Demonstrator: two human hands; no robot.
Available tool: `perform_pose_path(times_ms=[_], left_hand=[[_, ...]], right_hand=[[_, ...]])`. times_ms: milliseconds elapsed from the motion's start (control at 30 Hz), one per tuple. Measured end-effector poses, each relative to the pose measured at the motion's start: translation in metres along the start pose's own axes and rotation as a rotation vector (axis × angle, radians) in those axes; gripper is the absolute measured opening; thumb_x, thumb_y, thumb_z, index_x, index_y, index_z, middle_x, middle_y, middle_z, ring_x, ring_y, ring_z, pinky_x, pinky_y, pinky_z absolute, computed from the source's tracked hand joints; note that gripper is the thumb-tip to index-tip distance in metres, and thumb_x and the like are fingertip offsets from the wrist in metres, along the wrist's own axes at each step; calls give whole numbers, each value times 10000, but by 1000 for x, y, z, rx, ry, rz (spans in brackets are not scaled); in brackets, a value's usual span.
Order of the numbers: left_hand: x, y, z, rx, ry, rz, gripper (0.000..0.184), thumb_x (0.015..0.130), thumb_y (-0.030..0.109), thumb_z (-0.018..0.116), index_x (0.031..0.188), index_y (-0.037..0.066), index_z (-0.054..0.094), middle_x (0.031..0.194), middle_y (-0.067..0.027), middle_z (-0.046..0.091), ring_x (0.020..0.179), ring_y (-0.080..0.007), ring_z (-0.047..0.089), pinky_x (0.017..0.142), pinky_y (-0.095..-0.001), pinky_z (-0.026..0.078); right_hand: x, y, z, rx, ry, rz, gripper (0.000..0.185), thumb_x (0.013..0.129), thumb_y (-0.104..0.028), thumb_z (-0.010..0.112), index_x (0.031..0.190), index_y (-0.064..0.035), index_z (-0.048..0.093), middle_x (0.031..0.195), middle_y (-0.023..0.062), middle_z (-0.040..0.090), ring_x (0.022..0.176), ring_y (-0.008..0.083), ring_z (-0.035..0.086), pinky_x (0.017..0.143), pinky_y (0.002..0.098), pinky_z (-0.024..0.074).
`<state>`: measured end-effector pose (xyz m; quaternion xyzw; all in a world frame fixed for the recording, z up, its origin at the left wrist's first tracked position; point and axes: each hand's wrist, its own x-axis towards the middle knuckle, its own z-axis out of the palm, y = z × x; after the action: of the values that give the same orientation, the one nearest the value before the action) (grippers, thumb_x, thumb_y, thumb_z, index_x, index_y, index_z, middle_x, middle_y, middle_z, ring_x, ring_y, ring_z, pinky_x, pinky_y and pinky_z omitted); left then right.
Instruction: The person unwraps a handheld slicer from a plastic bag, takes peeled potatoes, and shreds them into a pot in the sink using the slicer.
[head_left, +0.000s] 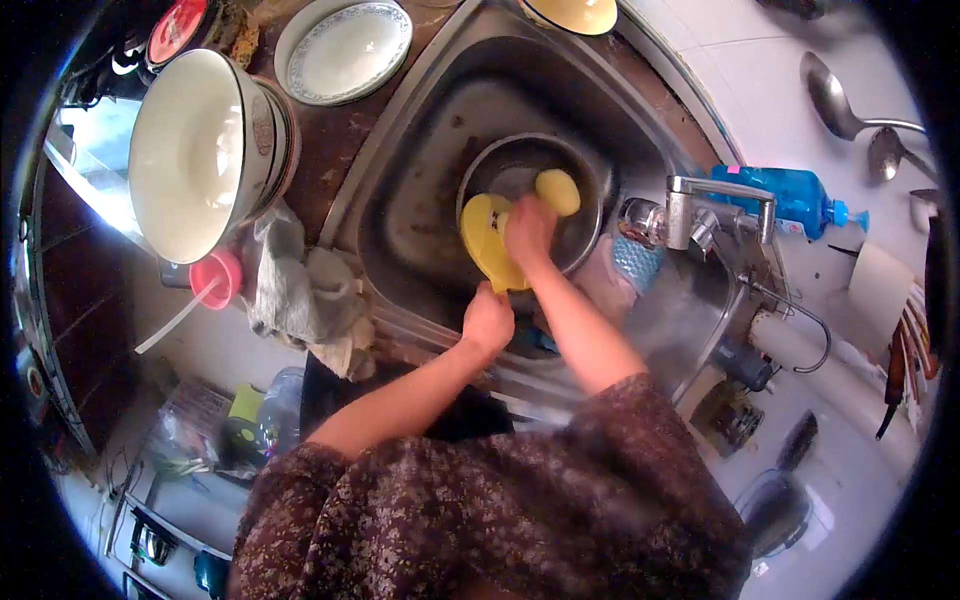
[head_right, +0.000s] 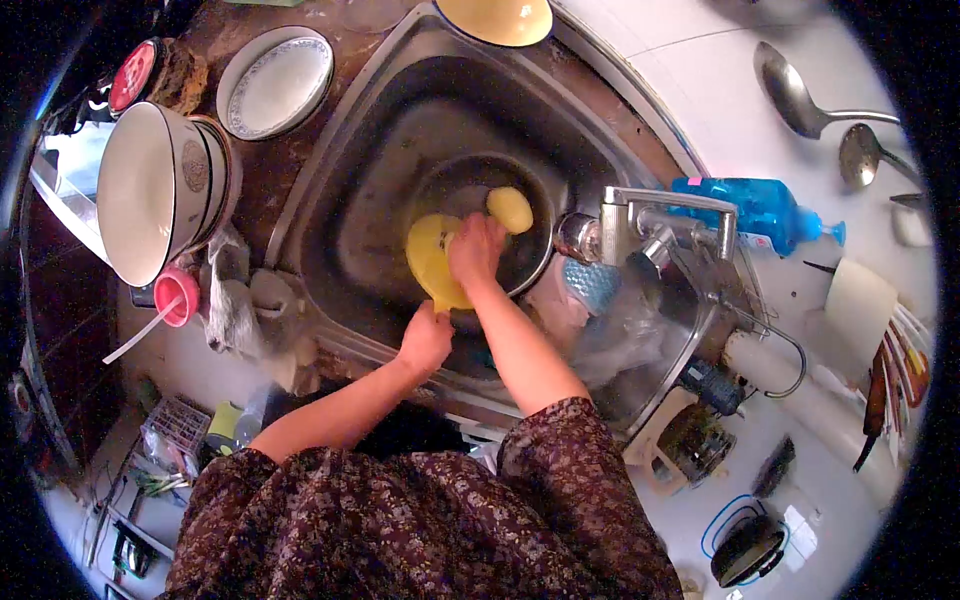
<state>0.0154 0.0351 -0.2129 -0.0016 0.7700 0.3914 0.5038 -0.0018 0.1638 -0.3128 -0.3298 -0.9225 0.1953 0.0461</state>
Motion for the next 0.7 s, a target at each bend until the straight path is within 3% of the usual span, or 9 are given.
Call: perform_pose_path(times_ms=[167, 233, 333, 433, 467, 533, 600, 633, 700], left_hand=[[9, -9, 4, -63, -16, 7, 244, 830, 165, 396, 951, -45, 422, 867, -272, 546, 870, -412, 509, 746, -465, 404], [6, -13, 12, -104, -43, -3, 247, 830, 170, 397, 947, -46, 424, 874, -275, 544, 875, -413, 506, 751, -466, 400], [-6, -4, 7, -70, -17, 39, 253, 833, 184, 393, 932, -46, 431, 894, -280, 537, 883, -418, 500, 765, -474, 390], [-5, -3, 5, -148, -37, -48, 256, 833, 176, 380, 935, -51, 438, 903, -280, 536, 897, -414, 500, 778, -468, 389], [-5, 1, 5, -108, -43, -61, 257, 830, 170, 379, 939, -55, 439, 905, -281, 536, 902, -412, 501, 778, -463, 391], [7, -15, 17, -202, -44, -55, 261, 828, 166, 378, 942, -60, 440, 907, -283, 535, 905, -409, 503, 779, -458, 395], [19, -35, 29, -288, -40, -50, 264, 826, 163, 377, 945, -64, 441, 910, -285, 535, 908, -407, 504, 779, -452, 398], [26, -43, 35, -278, -20, -3, 203, 832, 156, 391, 918, -24, 427, 757, -178, 504, 699, -282, 492, 576, -376, 378], [28, -48, 39, -269, -3, 43, 144, 838, 149, 405, 891, 16, 413, 604, -72, 472, 489, -158, 479, 372, -300, 358]], right_hand=[[19, 10, 16, 10, -10, 133, 123, 749, -114, 453, 720, -42, 548, 778, 161, 539, 812, 330, 488, 726, 431, 341], [16, 26, 24, -335, -61, -99, 124, 733, -144, 481, 741, -54, 565, 797, 127, 552, 809, 290, 505, 706, 417, 363], [19, -11, -9, -478, -126, -204, 142, 731, -160, 484, 769, -59, 576, 829, 96, 554, 812, 260, 510, 690, 410, 375], [21, 4, 11, -362, -80, -5, 147, 740, -155, 470, 780, -57, 572, 833, 92, 552, 821, 261, 509, 702, 410, 372], [19, 15, 16, -371, -82, -6, 147, 740, -155, 470, 780, -57, 572, 833, 92, 552, 821, 261, 509, 702, 410, 372], [17, 34, 21, -342, -186, -257, 138, 753, -143, 452, 752, -48, 552, 801, 111, 555, 805, 288, 506, 695, 409, 371], [3, 14, -11, -115, -184, -197, 139, 757, -145, 449, 737, -42, 541, 790, 126, 552, 798, 302, 502, 703, 411, 365], [-5, 2, -28, 118, -176, -133, 144, 760, -146, 446, 723, -35, 530, 779, 140, 549, 791, 315, 497, 711, 413, 358], [-24, -12, -46, 151, -194, -112, 148, 763, -148, 443, 725, -31, 525, 783, 153, 546, 789, 322, 492, 721, 417, 350]])
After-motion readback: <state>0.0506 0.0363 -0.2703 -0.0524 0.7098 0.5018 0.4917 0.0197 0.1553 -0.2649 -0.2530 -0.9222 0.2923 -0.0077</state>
